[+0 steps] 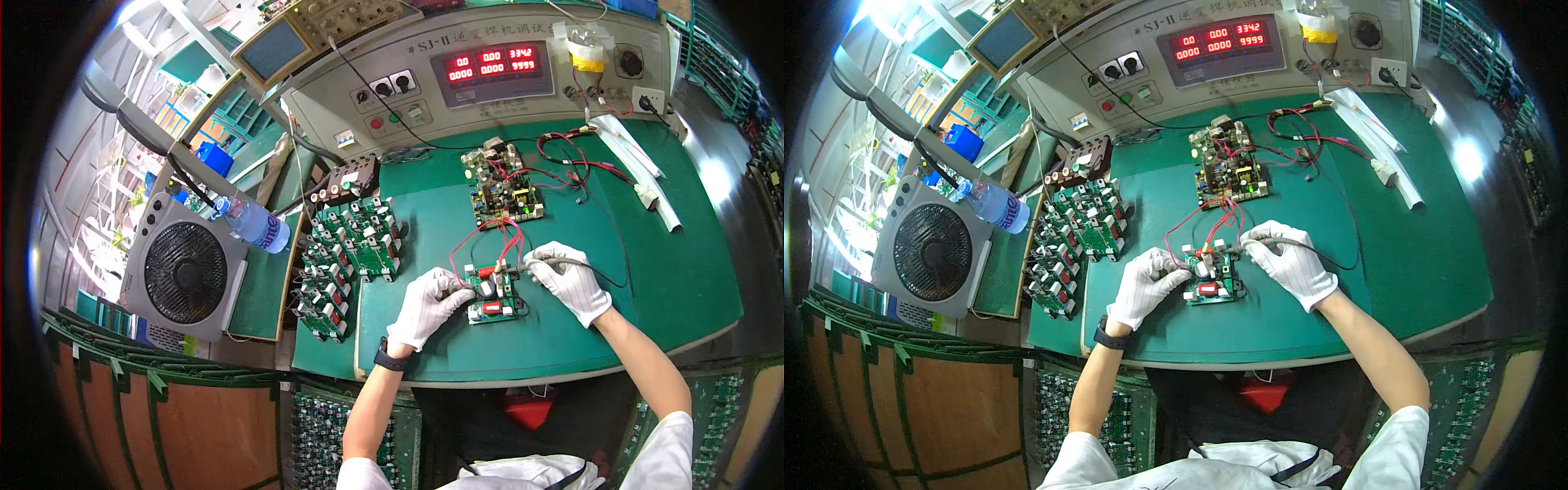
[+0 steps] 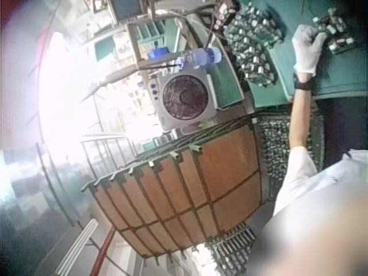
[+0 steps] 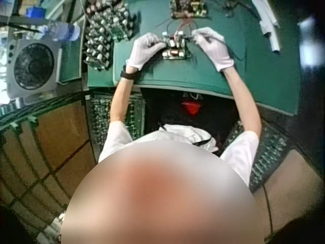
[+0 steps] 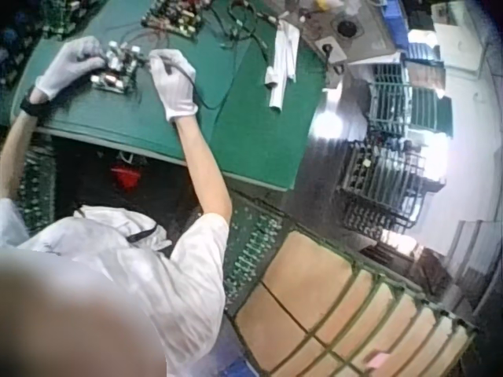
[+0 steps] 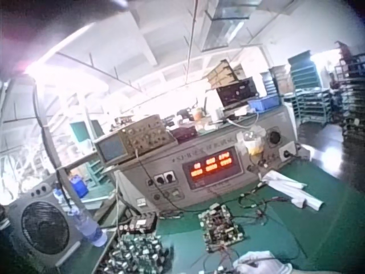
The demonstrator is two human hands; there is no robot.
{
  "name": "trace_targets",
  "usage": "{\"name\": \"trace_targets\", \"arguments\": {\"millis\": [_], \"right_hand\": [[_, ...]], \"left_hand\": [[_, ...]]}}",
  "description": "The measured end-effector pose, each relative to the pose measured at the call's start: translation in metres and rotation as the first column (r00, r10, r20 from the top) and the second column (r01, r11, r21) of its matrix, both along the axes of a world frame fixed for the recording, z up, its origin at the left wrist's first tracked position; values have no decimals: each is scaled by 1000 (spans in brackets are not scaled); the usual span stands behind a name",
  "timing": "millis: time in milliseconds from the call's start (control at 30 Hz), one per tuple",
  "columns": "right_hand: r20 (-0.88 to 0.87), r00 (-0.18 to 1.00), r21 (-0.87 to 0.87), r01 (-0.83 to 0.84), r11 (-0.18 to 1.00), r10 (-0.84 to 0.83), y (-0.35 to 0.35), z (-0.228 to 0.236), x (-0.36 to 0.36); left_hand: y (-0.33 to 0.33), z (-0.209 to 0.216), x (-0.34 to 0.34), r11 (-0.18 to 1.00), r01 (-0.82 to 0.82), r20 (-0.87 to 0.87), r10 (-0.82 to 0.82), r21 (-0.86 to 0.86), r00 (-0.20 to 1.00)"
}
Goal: The person tests various components on several printed circuit boards by hand, using multimeter probes to make contact with the boards.
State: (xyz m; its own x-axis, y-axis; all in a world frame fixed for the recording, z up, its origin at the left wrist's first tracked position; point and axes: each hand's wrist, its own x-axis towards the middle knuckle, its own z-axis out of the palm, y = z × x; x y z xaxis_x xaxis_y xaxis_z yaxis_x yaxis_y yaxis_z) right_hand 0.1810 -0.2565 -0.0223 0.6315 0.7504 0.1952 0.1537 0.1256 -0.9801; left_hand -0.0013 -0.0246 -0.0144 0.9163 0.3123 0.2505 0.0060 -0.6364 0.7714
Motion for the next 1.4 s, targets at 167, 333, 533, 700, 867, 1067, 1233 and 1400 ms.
{"name": "trace_targets", "arguments": {"millis": [167, 333, 533, 700, 867, 1067, 1233, 1400], "right_hand": [[40, 999, -20, 22, 1000, -21, -1, 0, 0], [5, 1000, -14, 26, 1000, -26, 3, -2, 0], [284, 957, 7, 62, 998, -61, 4, 0, 4], [-177, 984, -18, 4, 1000, -7, -4, 7, 1], [-136, 991, -95, -29, 995, 16, -1, 13, 2], [16, 987, -102, -159, 982, 161, -1, 5, 4], [196, 968, -22, -158, 987, 159, -2, -7, 7], [158, 981, -162, -86, 983, 112, 2, 6, 5]], "left_hand": [[0, -1, 1, 999, -12, -12, 11, -35, 1000], [-2, 4, 1, 1000, -4, -4, 4, -22, 1000], [0, -5, 1, 997, -75, 49, 74, 15, 996], [2, -12, 1, 979, -9, 10, 11, -206, 1000], [0, -5, 2, 990, -20, -46, 14, -137, 999], [-1, -1, 2, 997, -23, -50, 19, -70, 999], [-2, -7, 1, 980, -22, 36, 29, -199, 999], [-1, -1, 4, 1000, 27, 121, -26, -5, 992]]}}
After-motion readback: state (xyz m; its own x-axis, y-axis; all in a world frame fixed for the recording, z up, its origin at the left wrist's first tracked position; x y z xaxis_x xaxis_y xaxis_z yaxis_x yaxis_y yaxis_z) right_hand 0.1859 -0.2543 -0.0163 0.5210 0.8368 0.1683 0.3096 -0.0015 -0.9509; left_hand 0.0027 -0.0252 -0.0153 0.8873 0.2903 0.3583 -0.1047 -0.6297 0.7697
